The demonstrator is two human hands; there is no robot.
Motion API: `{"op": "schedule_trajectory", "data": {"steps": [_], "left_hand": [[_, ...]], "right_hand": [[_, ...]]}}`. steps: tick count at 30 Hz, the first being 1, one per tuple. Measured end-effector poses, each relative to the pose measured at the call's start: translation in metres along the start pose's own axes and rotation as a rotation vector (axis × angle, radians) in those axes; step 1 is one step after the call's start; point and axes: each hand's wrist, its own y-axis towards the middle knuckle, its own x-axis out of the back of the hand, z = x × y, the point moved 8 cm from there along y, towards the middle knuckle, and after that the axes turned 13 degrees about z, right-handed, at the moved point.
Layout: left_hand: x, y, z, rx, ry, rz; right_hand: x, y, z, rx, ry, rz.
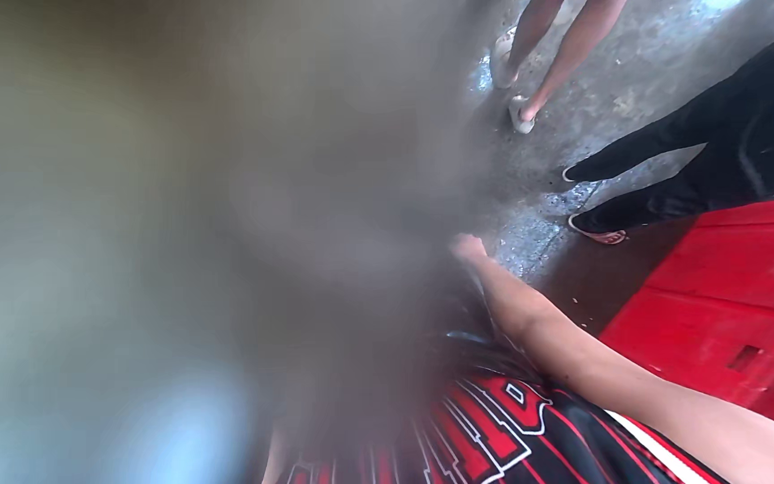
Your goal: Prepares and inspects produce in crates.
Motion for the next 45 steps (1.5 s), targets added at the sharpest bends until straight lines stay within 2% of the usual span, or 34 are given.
{"op": "schedule_trajectory", "data": {"steps": [3, 6, 11, 14, 18, 26, 29, 32, 35, 42, 45], "left_hand": [[0.001, -0.015, -0.016, 0.018, -0.012, 0.018], [0.004, 0.003, -0.005, -0.010, -0.001, -0.003], [0.010, 0.022, -0.010, -0.060, 0.009, -0.008], [0.015, 0.017, -0.026, -0.083, 0.029, 0.002], [0.017, 0.016, -0.038, -0.078, 0.023, 0.019], [0.016, 0.028, -0.036, -0.108, 0.095, 0.009], [0.016, 0.013, -0.045, -0.079, 0.087, 0.023], [0.012, 0.026, -0.034, -0.103, 0.074, -0.024], [0.008, 0.018, -0.033, -0.057, 0.060, 0.028], [-0.001, 0.037, -0.006, -0.068, 0.041, 0.033], [-0.001, 0.040, 0.002, -0.064, 0.048, 0.018]], "right_hand": [[0.000, 0.007, -0.002, 0.006, -0.004, -0.007], [-0.004, 0.018, -0.007, 0.024, -0.018, -0.017], [0.000, 0.003, -0.003, 0.046, -0.027, -0.001], [0.003, 0.005, -0.008, 0.044, -0.073, -0.008], [0.003, 0.006, -0.017, 0.027, -0.034, -0.001], [-0.006, 0.013, -0.044, 0.011, 0.047, 0.039], [-0.006, 0.005, -0.042, 0.016, 0.059, 0.054], [-0.006, -0.001, -0.041, -0.002, 0.043, 0.071], [-0.005, -0.002, -0.037, 0.016, 0.057, 0.073], [-0.004, -0.002, -0.025, 0.035, 0.063, 0.051], [-0.010, 0.013, -0.027, 0.056, 0.095, 0.047]]}}
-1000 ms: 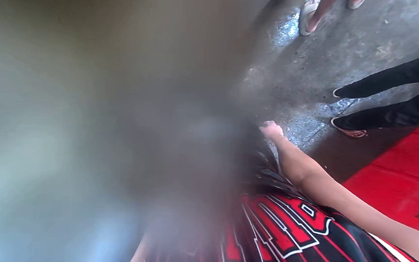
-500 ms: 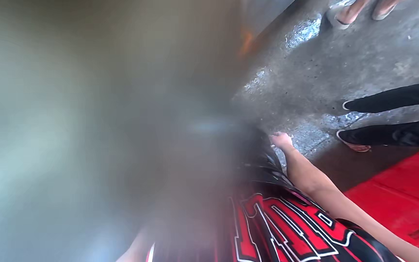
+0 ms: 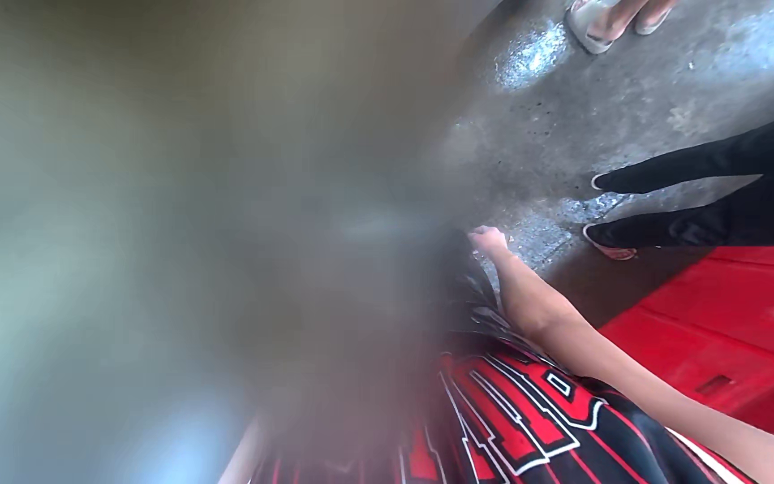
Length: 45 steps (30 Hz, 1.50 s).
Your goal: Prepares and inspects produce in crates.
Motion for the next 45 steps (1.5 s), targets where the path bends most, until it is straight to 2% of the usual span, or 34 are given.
{"op": "schedule_trajectory", "data": {"steps": [2, 7, 10, 14, 17, 19, 23, 30, 39, 45], "left_hand": [[-0.002, -0.004, -0.001, 0.022, 0.002, 0.011], [-0.004, 0.004, 0.015, -0.003, 0.004, -0.008], [-0.004, -0.009, 0.009, 0.025, -0.007, 0.016], [0.001, -0.004, 0.023, 0.007, -0.019, -0.041], [0.005, -0.025, 0.004, 0.001, -0.037, -0.019], [0.006, -0.010, 0.017, -0.116, -0.021, -0.136], [0.006, -0.001, 0.012, 0.018, -0.024, -0.052], [0.004, -0.034, -0.028, 0.010, -0.005, -0.007], [0.011, -0.010, -0.022, -0.042, 0.043, -0.022], [0.017, -0.010, -0.029, -0.009, 0.049, -0.033]], "right_hand": [[-0.003, 0.009, -0.005, 0.008, 0.008, -0.004], [-0.004, -0.012, 0.004, -0.018, 0.018, 0.002], [-0.006, -0.010, 0.003, -0.030, -0.005, -0.006], [-0.012, -0.009, 0.001, -0.019, 0.010, 0.032], [-0.015, -0.004, 0.001, -0.012, 0.041, 0.034], [-0.015, -0.002, 0.000, -0.014, 0.020, 0.030], [-0.009, -0.002, 0.006, -0.009, -0.031, 0.016], [-0.001, -0.007, 0.006, -0.001, 0.028, -0.009], [-0.008, -0.008, -0.010, -0.017, 0.090, 0.028], [-0.006, -0.003, -0.014, -0.011, 0.090, 0.013]]}}
